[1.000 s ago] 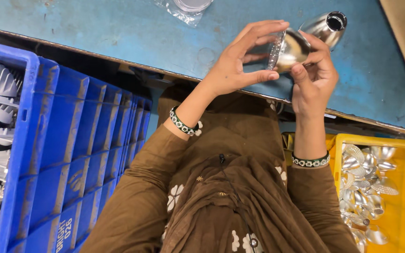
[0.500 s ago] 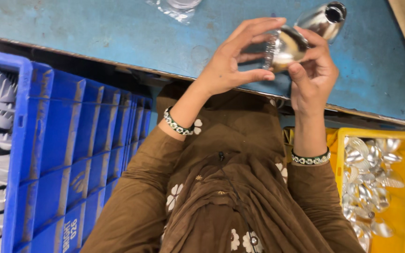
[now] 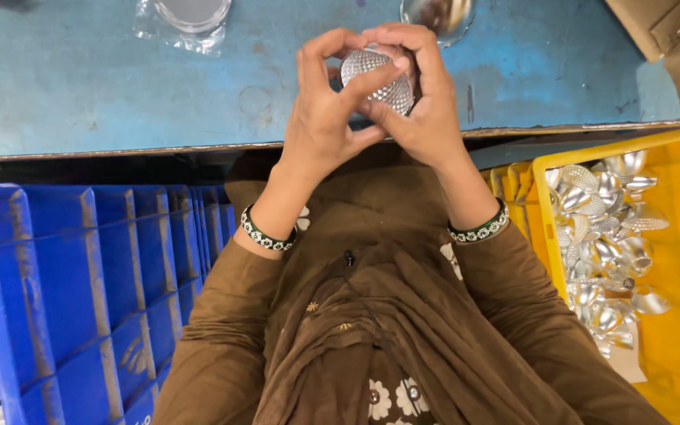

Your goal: The person assembles small light fixtures by hand. They pick a metal reflector from a yellow crate, insert a white plastic diffuser, and place the assembled unit into a plastic bag. The process is repeated for several units.

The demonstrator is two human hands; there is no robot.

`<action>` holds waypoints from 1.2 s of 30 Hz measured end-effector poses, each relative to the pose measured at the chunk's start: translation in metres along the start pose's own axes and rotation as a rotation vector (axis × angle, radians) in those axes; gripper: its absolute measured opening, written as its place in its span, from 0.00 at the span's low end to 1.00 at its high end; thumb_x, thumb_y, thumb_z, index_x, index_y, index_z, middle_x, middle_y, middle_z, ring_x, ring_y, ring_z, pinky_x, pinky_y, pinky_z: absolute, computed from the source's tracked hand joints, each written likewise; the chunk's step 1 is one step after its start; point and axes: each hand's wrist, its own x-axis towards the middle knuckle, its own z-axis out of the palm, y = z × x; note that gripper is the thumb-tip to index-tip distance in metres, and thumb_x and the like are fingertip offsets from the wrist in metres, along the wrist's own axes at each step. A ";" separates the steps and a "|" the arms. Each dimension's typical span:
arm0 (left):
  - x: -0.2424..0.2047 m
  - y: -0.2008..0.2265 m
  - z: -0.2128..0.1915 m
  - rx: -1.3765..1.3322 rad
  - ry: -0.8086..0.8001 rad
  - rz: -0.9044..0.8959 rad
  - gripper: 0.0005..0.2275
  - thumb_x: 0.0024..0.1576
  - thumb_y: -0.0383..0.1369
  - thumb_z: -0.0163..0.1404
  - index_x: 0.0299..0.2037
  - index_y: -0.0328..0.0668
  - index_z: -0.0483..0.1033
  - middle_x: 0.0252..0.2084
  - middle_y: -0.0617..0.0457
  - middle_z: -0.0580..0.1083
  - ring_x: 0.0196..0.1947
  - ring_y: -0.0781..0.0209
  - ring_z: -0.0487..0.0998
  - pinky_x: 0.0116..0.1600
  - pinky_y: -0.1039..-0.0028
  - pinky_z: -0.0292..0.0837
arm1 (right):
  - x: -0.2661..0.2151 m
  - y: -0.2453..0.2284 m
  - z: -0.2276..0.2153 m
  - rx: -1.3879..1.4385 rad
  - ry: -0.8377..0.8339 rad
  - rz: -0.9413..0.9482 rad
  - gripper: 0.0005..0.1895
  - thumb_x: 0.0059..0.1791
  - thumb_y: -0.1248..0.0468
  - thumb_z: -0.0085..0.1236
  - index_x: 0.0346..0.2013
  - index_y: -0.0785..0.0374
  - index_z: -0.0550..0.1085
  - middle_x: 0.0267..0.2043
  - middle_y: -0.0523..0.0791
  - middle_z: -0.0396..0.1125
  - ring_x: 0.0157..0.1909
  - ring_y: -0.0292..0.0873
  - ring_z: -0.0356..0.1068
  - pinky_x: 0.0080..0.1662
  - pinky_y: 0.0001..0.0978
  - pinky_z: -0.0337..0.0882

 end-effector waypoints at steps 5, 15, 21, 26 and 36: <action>0.006 0.000 -0.004 -0.173 -0.022 -0.072 0.36 0.51 0.30 0.73 0.66 0.52 0.63 0.63 0.50 0.60 0.62 0.50 0.69 0.60 0.69 0.75 | -0.005 0.007 -0.004 0.130 0.012 0.024 0.25 0.58 0.63 0.66 0.65 0.59 0.62 0.67 0.47 0.62 0.67 0.39 0.62 0.70 0.31 0.61; 0.008 -0.009 -0.014 -0.492 -0.153 -0.218 0.26 0.65 0.36 0.63 0.69 0.43 0.63 0.66 0.48 0.71 0.64 0.54 0.75 0.72 0.66 0.72 | -0.001 0.004 -0.011 0.261 0.045 -0.005 0.25 0.58 0.56 0.65 0.64 0.58 0.63 0.72 0.48 0.61 0.69 0.40 0.60 0.70 0.32 0.61; -0.002 -0.012 -0.013 -0.302 -0.148 -0.163 0.27 0.62 0.37 0.64 0.68 0.45 0.66 0.64 0.50 0.73 0.65 0.49 0.75 0.69 0.67 0.73 | -0.005 -0.003 0.000 0.057 0.139 -0.104 0.16 0.59 0.56 0.63 0.53 0.64 0.72 0.59 0.50 0.69 0.67 0.48 0.70 0.66 0.37 0.67; -0.002 -0.009 -0.011 -0.262 -0.124 -0.121 0.25 0.62 0.37 0.63 0.66 0.45 0.65 0.65 0.50 0.72 0.65 0.45 0.74 0.67 0.65 0.73 | -0.006 -0.003 0.002 0.041 0.144 -0.127 0.15 0.58 0.58 0.64 0.48 0.66 0.73 0.57 0.49 0.70 0.65 0.51 0.71 0.68 0.43 0.70; 0.000 -0.010 -0.014 -0.359 -0.119 -0.153 0.27 0.61 0.34 0.65 0.67 0.44 0.65 0.63 0.52 0.73 0.61 0.53 0.76 0.68 0.67 0.74 | 0.001 -0.005 0.006 0.067 0.152 -0.136 0.14 0.59 0.58 0.61 0.49 0.66 0.72 0.54 0.48 0.70 0.62 0.49 0.71 0.66 0.44 0.68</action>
